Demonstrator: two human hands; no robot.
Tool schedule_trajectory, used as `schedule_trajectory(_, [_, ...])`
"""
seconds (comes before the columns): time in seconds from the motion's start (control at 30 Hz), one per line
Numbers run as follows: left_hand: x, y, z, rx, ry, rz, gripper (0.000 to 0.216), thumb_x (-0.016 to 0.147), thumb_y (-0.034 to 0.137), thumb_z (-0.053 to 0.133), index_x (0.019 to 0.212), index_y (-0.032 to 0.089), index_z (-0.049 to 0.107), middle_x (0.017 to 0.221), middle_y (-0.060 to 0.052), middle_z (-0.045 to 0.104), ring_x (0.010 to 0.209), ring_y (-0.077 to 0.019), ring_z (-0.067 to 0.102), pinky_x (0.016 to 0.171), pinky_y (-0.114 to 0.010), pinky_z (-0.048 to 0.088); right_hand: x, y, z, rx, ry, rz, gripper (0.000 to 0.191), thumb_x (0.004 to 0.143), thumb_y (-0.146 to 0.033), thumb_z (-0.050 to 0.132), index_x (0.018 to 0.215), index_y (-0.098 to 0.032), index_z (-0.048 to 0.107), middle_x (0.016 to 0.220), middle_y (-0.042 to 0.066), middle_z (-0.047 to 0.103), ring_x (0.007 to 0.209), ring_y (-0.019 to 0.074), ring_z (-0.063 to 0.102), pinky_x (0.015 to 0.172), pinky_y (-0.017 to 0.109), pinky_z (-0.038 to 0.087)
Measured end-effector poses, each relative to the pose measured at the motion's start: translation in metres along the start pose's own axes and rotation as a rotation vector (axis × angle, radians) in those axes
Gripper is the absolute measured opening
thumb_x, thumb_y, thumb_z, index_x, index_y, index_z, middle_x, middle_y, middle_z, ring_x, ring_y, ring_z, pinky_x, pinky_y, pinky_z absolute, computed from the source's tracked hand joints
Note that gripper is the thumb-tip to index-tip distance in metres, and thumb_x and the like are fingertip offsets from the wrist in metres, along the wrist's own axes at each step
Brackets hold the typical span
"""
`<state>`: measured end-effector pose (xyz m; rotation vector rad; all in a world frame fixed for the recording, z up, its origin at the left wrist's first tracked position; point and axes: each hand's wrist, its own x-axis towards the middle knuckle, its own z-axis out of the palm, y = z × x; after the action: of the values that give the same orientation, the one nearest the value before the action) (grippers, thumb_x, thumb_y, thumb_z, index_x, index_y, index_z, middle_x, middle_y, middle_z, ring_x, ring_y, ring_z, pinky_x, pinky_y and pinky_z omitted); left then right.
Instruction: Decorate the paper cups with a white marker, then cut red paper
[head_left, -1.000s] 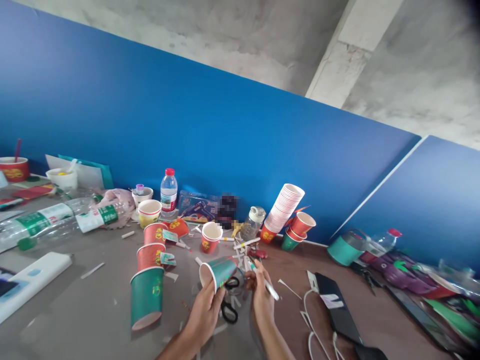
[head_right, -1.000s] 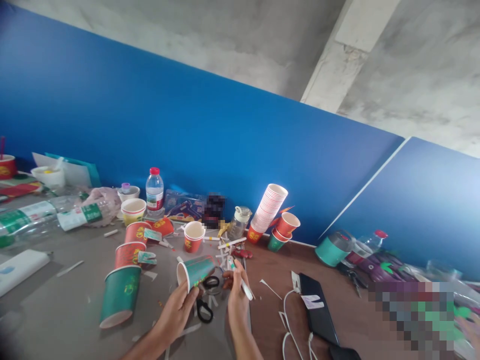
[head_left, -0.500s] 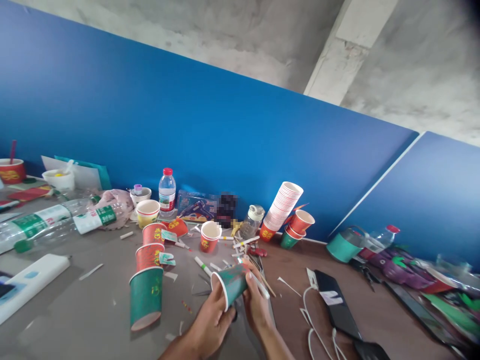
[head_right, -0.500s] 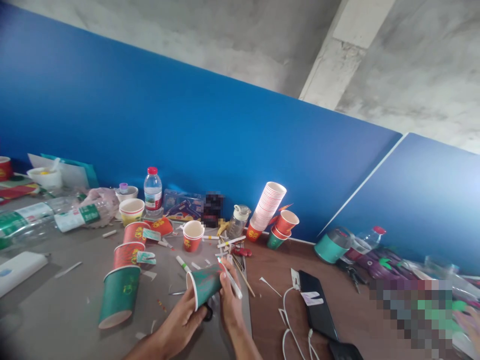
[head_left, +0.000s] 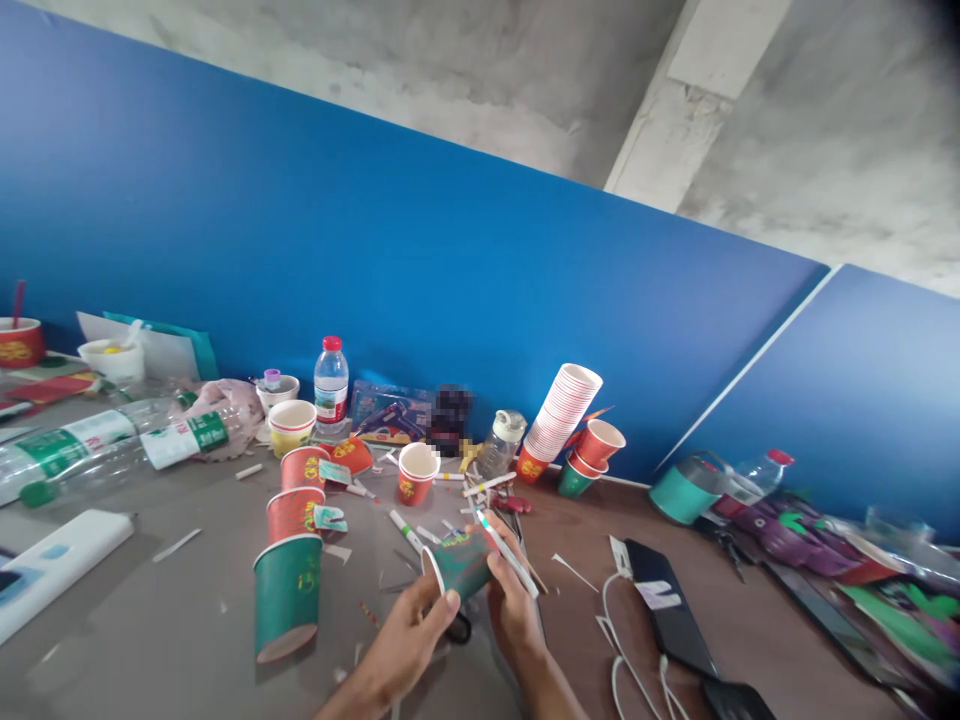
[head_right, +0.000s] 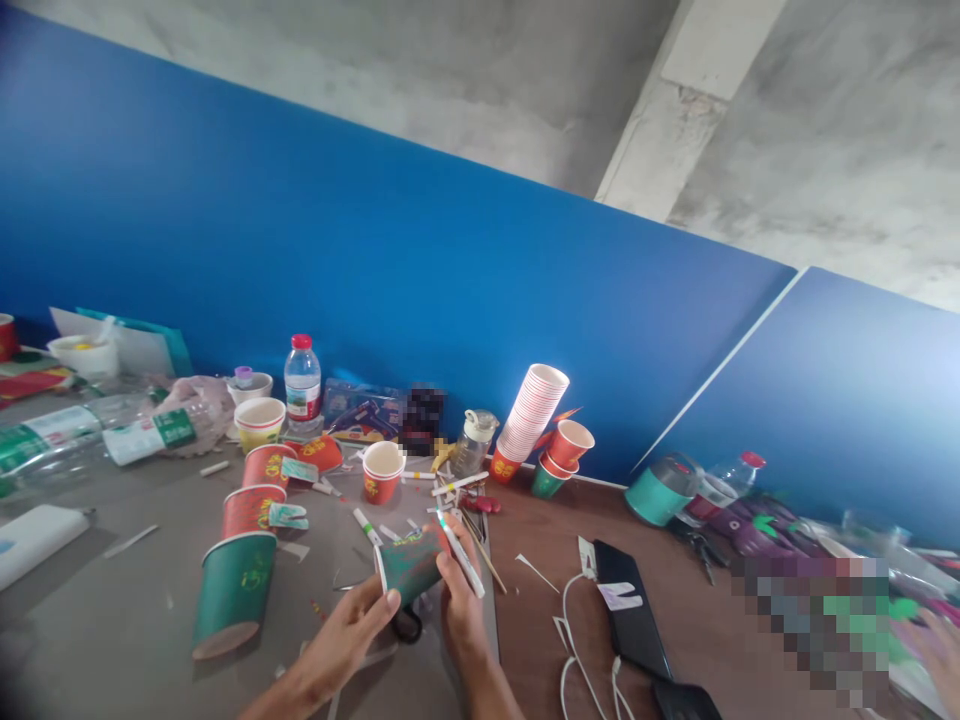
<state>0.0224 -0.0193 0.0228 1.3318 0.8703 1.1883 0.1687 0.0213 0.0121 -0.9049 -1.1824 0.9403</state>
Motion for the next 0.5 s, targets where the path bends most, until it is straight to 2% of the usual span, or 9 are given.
schedule_trajectory(0.1, [0.001,-0.004,-0.001,-0.001,0.043,-0.009,0.045,0.08,0.049,0.05,0.113,0.02,0.063,0.117,-0.008,0.064,0.119,-0.0266,0.05,0.105,-0.045,0.032,-0.001,-0.004,0.0,0.097,-0.105,0.038,0.04,0.077,-0.035,0.056,0.114,-0.021,0.061,0.1,0.008,0.068,0.091,0.025,0.062,0.081,0.039,0.048])
schedule_trajectory(0.3, [0.002,-0.015,-0.001,0.029,0.128,-0.018,0.047,0.079,0.049,0.053,0.114,0.019,0.061,0.115,-0.009,0.065,0.116,-0.0262,0.051,0.1,-0.041,0.039,-0.004,-0.002,-0.002,0.08,-0.179,0.044,0.039,0.077,-0.032,0.056,0.115,-0.023,0.059,0.111,0.009,0.064,0.1,0.0267,0.059,0.085,0.041,0.047])
schedule_trajectory(0.4, [0.004,-0.017,-0.001,0.11,0.178,0.046,0.041,0.08,0.045,0.053,0.111,0.02,0.064,0.117,-0.008,0.064,0.115,-0.0251,0.052,0.102,-0.04,0.037,-0.004,0.001,-0.003,-0.025,-0.05,-0.001,0.042,0.08,-0.035,0.055,0.12,-0.022,0.053,0.109,0.009,0.063,0.1,0.0251,0.058,0.086,0.04,0.046])
schedule_trajectory(0.5, [0.006,-0.02,-0.003,0.208,0.289,0.082,0.036,0.079,0.043,0.054,0.106,0.021,0.066,0.116,-0.008,0.064,0.113,-0.0244,0.052,0.102,-0.039,0.035,-0.006,-0.001,-0.006,-0.221,0.12,-0.129,0.033,0.085,-0.043,0.048,0.107,-0.02,0.06,0.093,0.007,0.064,0.089,0.0233,0.059,0.081,0.037,0.046])
